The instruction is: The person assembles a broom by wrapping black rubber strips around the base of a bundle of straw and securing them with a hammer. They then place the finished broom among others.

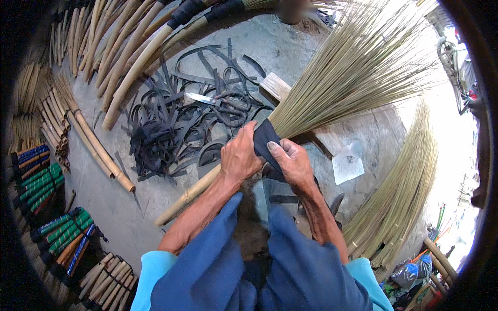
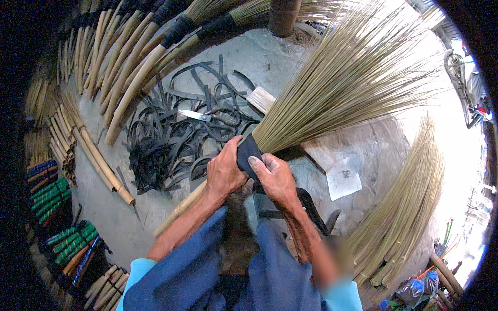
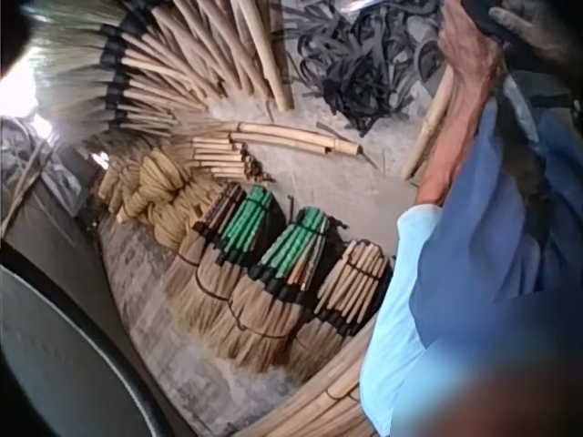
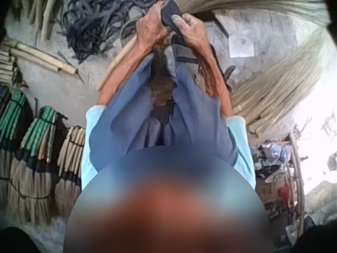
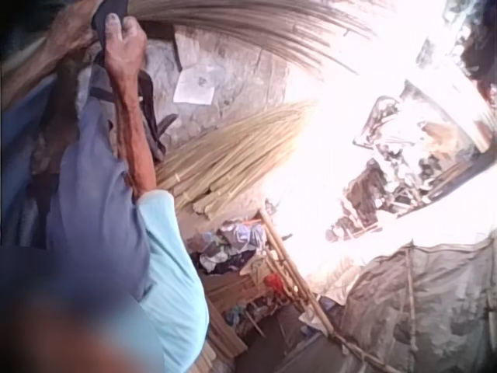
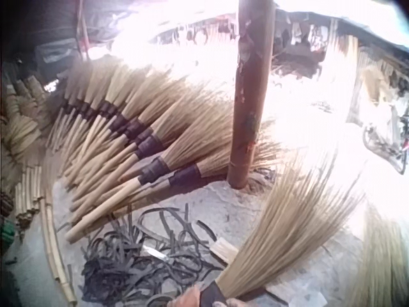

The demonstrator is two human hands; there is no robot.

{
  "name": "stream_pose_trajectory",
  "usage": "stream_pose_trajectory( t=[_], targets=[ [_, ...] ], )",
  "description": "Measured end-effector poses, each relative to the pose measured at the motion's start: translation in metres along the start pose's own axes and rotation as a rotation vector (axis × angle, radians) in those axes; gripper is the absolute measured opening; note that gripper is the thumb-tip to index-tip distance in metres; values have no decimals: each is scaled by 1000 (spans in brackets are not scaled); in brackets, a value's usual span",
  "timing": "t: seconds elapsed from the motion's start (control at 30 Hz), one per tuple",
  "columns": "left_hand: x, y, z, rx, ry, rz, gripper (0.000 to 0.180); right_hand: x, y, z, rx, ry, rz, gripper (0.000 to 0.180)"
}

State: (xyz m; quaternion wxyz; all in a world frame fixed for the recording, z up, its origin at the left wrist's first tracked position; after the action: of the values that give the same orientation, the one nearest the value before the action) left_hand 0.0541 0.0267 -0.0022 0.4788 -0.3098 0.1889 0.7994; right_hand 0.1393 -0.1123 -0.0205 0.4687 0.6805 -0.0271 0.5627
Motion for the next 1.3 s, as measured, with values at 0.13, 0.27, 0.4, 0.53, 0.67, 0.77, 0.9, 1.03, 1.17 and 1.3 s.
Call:
stream_pose_trajectory(
  t=[0.13,0.27,0.4,0.53,0.67,0.77,0.9,1.03,1.17,1.3],
  targets=[
    [8,0,-3,19,-40,66,87,-6,11,-8,51,-588,-161,29],
    [13,-1,-3,76,-44,123,91,3,22,-2,43,-729,-230,21],
    [16,-4,-1,90,-21,187,88,6,27,-6,20,-809,-280,18],
    [21,-5,-1,99,-11,236,85,5,33,-11,65,-881,-290,18],
    [20,-7,2,97,-20,201,92,-11,34,-4,49,-803,-278,17],
    [21,-6,2,92,-19,211,90,-22,20,4,-19,-666,-180,20],
    [23,-12,0,105,38,192,89,-23,5,15,-108,-291,-16,39],
    [32,-12,-34,365,501,309,93,-1,2,29,-171,-3,114,47],
    [17,-18,-13,88,113,162,89,18,-7,34,-224,185,122,46],
    [-13,-15,3,-127,16,-47,81,18,-8,27,-199,97,92,45]
  ],
)
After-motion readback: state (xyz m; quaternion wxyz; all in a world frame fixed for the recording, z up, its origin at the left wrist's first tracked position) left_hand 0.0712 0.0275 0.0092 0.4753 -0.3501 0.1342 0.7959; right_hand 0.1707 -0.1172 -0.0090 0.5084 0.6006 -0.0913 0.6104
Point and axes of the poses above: each hand's wrist, its own y-axis away from the middle knuckle, its own z-axis out of the back of the hand, x = y × z, the point moved 10 cm from there along -y, towards the middle knuckle, and after that the axes turned 7 degrees about -z, right-handed, at the moved point
